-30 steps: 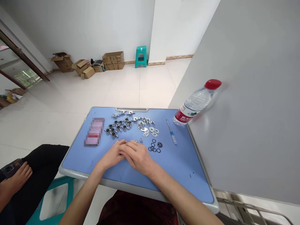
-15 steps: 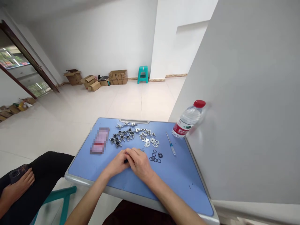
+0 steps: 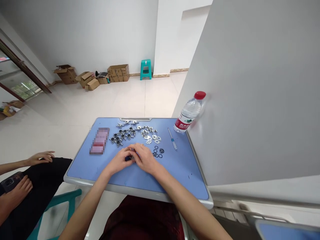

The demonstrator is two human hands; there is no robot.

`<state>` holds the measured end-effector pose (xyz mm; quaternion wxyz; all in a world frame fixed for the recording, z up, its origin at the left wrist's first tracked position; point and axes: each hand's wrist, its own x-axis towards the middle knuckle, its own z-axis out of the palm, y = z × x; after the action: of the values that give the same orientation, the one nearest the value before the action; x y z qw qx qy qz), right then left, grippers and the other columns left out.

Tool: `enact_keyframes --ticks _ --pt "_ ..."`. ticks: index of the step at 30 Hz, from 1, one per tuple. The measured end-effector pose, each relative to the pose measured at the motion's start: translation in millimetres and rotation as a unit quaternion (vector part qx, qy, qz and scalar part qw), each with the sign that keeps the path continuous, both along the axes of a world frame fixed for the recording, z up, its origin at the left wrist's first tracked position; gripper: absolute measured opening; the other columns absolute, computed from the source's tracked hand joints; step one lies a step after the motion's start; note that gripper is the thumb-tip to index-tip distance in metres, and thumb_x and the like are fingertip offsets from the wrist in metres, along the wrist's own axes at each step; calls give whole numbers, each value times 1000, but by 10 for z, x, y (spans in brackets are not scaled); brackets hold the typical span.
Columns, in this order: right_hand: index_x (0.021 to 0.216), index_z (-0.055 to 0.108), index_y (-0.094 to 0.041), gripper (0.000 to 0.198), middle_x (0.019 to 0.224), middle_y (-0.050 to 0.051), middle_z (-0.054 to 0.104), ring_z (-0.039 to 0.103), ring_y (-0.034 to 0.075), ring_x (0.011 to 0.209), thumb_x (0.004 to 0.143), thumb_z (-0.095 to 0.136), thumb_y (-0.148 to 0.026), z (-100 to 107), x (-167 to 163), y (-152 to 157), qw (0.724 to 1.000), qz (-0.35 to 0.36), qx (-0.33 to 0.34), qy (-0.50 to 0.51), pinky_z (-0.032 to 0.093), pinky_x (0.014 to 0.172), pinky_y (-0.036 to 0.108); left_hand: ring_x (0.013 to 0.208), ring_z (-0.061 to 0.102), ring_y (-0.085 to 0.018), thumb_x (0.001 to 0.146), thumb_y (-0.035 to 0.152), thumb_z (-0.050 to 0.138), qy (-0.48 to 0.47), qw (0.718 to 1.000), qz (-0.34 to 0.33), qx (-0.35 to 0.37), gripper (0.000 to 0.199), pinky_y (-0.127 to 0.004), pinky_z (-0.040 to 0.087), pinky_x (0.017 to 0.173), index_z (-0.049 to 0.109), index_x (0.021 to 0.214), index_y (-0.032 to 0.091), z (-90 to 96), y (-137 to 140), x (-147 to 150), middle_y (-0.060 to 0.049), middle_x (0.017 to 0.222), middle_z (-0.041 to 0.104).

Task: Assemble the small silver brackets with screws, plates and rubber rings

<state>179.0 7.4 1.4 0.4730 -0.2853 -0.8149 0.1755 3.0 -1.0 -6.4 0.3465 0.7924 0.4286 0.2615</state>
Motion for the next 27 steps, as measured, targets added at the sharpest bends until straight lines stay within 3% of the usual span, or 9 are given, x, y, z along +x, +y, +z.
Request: enact_keyframes --ticks 5,10,27 --pt "105 55 -22 14 84 3 64 60 16 72 95 47 -17 43 132 55 995 -76 -34 59 50 68 30 93 59 -19 84 18 60 36 999 3 -7 15 -33 48 87 67 96 22 52 -15 6 -3 100 62" --pt "102 55 -22 12 84 3 64 59 16 71 95 46 -16 64 168 53 999 -39 -19 23 49 67 29 93 58 -19 83 16 58 44 999 3 -8 16 -32 48 84 66 96 22 40 -7 5 -2 101 61" --pt "99 54 -21 12 77 3 61 55 16 68 98 43 -17 39 140 52 999 -36 8 -39 45 62 28 95 58 -20 85 15 58 37 999 -1 -33 21 -33 49 85 67 102 23 43 0 11 -3 103 60"
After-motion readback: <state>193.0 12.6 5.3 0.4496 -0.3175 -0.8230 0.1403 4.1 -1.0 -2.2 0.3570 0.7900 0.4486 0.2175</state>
